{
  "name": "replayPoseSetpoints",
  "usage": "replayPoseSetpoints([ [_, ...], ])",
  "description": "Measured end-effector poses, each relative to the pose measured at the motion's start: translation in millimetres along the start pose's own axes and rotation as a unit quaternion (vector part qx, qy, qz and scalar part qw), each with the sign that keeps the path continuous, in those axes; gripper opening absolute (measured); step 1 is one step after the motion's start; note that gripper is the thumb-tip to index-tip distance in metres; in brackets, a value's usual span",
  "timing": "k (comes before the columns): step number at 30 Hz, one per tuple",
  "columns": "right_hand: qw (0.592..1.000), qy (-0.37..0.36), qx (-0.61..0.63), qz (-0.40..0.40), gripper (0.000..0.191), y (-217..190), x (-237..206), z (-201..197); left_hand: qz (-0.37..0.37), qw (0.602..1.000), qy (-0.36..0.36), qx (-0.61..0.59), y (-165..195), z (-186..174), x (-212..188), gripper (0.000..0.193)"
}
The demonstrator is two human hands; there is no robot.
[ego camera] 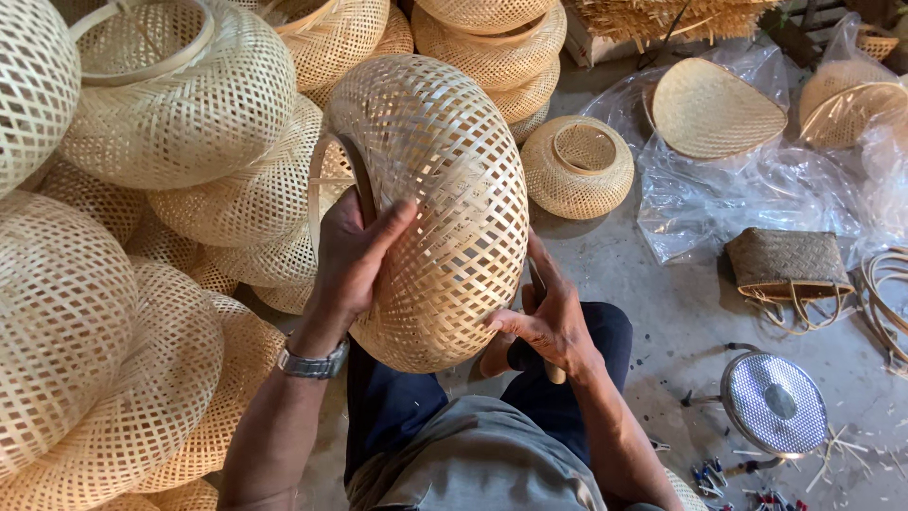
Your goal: The person sits on the floor and uses a knife to trim and smooth the woven edges of a large basket. They rotate the basket to access different sections, scraping away loose fibers and refining the rim.
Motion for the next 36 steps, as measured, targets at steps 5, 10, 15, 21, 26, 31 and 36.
replayPoseSetpoints([
  [5, 0.994, 0.067, -0.081, 0.006, 0.074, -8, -4, -21, 0.023, 1.0, -0.009, 0.013, 17, 14, 0, 0.049],
  [10, 0.943, 0.02, -0.203, -0.262, 0.058, -78, -14, -19, 0.027, 0.999, -0.016, 0.032, 18, 23, 3, 0.048],
  [15, 0.944, -0.049, -0.232, -0.228, 0.053, -95, 6, -12, 0.042, 0.998, -0.034, 0.042, 26, 35, 2, 0.046],
  [21, 0.938, -0.078, -0.256, -0.223, 0.054, -99, 9, -9, 0.031, 0.999, -0.031, 0.022, 32, 41, 1, 0.048],
  [26, 0.948, -0.087, -0.225, -0.206, 0.049, -95, 13, -9, 0.035, 0.998, -0.041, 0.028, 34, 43, 1, 0.051],
  [31, 0.953, -0.081, -0.216, -0.195, 0.047, -88, 14, -10, 0.028, 0.998, -0.037, 0.041, 28, 42, 4, 0.052],
  [36, 0.952, -0.054, -0.222, -0.205, 0.052, -87, 11, -11, 0.061, 0.992, -0.029, 0.11, 26, 40, 7, 0.056],
])
Point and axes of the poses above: each hand's wrist, its own x-axis towards the middle knuckle, its own z-axis out of the palm, y = z × x, the point moved 8 cm from there along x, towards the middle knuckle, and after that the axes turned 11 degrees about z, right-handed, at the moved point
